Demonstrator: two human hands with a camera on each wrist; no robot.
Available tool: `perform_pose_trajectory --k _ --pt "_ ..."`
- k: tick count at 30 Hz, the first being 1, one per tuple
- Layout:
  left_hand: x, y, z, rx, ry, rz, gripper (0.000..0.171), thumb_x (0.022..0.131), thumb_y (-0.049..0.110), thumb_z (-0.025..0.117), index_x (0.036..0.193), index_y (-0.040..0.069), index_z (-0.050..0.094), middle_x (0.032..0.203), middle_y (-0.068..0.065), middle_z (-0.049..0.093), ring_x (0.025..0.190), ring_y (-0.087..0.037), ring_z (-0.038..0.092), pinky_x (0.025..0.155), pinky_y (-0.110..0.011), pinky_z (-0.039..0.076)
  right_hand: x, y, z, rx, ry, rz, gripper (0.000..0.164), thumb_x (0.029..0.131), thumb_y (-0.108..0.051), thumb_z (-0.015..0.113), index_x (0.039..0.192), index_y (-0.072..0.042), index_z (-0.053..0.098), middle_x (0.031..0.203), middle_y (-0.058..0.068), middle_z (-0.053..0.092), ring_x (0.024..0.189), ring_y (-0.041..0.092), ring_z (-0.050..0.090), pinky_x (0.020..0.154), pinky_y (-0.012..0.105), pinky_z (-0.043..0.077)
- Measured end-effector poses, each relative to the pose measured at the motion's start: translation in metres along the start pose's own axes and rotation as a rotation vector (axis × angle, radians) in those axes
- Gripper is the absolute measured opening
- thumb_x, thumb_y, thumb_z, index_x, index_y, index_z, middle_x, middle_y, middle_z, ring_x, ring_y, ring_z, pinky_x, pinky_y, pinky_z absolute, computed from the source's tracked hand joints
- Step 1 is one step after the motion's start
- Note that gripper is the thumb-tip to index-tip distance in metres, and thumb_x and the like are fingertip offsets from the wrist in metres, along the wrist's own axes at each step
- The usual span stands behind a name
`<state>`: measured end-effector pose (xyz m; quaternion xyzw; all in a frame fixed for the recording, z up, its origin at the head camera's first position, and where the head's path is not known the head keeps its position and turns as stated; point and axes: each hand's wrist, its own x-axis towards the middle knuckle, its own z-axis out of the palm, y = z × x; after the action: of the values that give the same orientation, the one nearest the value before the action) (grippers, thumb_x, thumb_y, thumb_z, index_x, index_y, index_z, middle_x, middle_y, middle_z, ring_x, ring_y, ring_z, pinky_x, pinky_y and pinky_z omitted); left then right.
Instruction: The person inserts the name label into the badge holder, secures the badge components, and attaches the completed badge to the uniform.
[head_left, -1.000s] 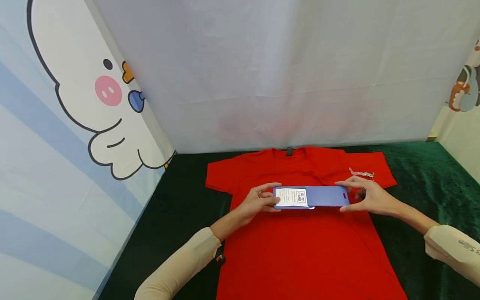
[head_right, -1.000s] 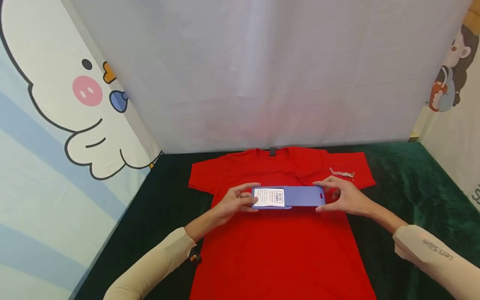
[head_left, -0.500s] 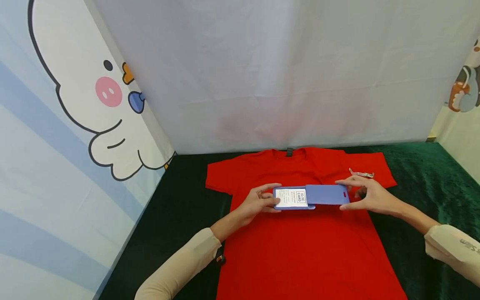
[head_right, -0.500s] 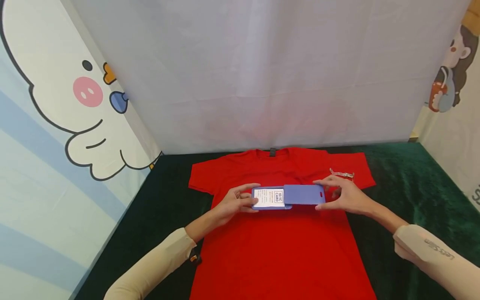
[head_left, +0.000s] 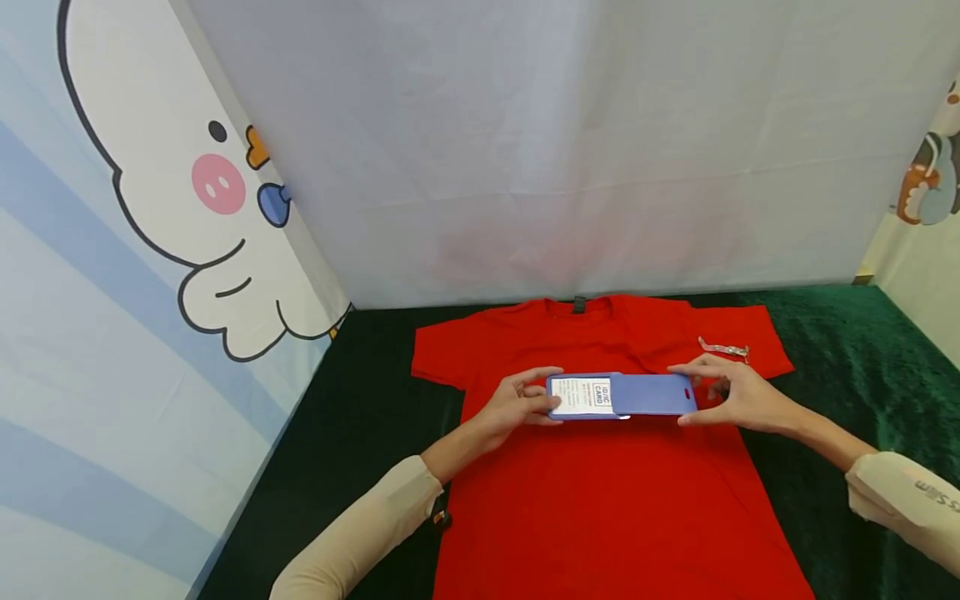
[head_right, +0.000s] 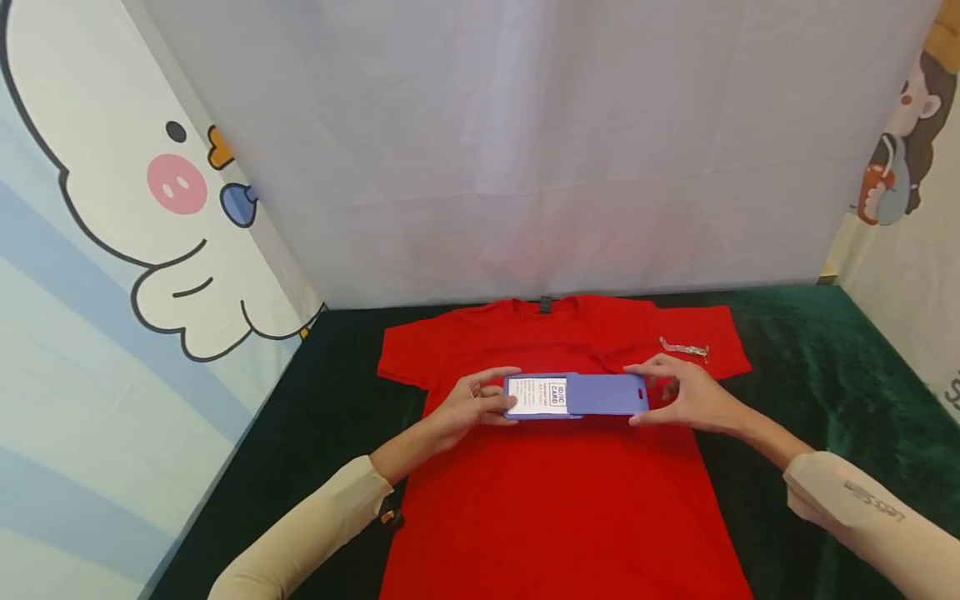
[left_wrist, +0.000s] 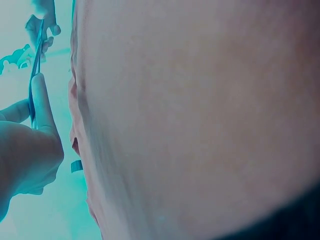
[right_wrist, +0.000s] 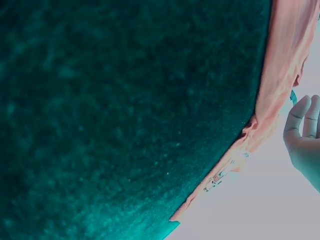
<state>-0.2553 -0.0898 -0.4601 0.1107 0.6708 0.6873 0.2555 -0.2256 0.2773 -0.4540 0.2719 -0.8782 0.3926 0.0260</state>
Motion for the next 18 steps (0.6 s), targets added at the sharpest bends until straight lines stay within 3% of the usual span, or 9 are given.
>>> perform_pose_trajectory --k 11,18 --pt "0.0004 -0.0009 -0.0003 0.009 0.011 -0.003 0.053 0.1 0.003 0.062 0.151 0.005 0.049 0.106 -0.011 0.074 0.085 -0.014 0.07 0.091 -0.046 0.06 -0.0004 -0.0027 0.0004 -0.014 0.006 -0.023 0.064 0.076 -0.015 0.088 0.134 -0.002 0.064 0.115 0.002 0.059 0.077 0.013 0.054 0.064 0.024 0.046" --pt "0.0 -0.0002 0.0001 0.004 0.001 -0.004 0.053 0.1 0.001 0.062 0.151 0.005 0.048 0.097 -0.003 0.073 0.085 -0.014 0.069 0.09 -0.045 0.06 0.0 -0.0028 0.0015 -0.032 0.02 -0.045 0.064 0.075 -0.016 0.09 0.131 0.0 0.065 0.113 -0.003 0.058 0.076 0.012 0.051 0.062 0.023 0.044"
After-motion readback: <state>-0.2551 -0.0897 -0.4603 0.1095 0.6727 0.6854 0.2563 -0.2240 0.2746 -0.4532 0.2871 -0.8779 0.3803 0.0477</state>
